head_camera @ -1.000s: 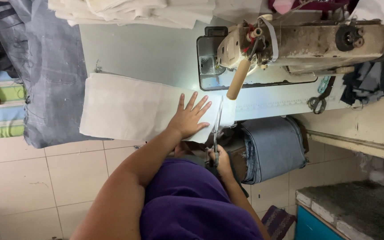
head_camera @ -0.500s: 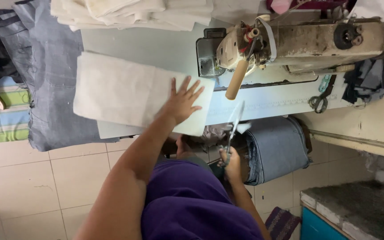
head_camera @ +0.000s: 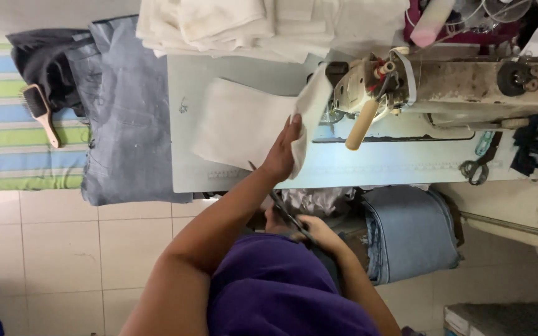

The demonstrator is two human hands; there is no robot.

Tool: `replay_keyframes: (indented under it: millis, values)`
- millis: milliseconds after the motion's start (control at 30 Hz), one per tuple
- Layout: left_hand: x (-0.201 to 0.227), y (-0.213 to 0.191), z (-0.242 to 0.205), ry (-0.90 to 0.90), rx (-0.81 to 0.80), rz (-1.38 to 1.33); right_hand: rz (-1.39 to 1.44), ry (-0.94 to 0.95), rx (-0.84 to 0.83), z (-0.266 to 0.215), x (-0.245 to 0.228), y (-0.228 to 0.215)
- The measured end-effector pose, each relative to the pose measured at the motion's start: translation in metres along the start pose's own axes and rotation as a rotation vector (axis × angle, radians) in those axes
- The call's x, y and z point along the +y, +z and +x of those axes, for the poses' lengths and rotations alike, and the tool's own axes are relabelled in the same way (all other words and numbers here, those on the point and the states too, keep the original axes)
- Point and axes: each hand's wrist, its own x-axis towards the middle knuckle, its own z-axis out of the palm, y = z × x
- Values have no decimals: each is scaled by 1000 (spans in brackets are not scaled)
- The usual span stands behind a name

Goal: The person cuts a piece of white fabric using scissors on a table next to a sewing machine. They repeatedly fold the fabric, align the edges, and trim the material to create straight edges.

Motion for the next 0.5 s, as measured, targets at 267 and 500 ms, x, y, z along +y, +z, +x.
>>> replay_keyframes:
  millis: [267,500]
  values:
    - [6,-84,-48,-171,157,-1081,340,-118,367,36,-43,25]
    - [-119,-181,-54,-208,327,-855,361,-42,640,30,26,-28]
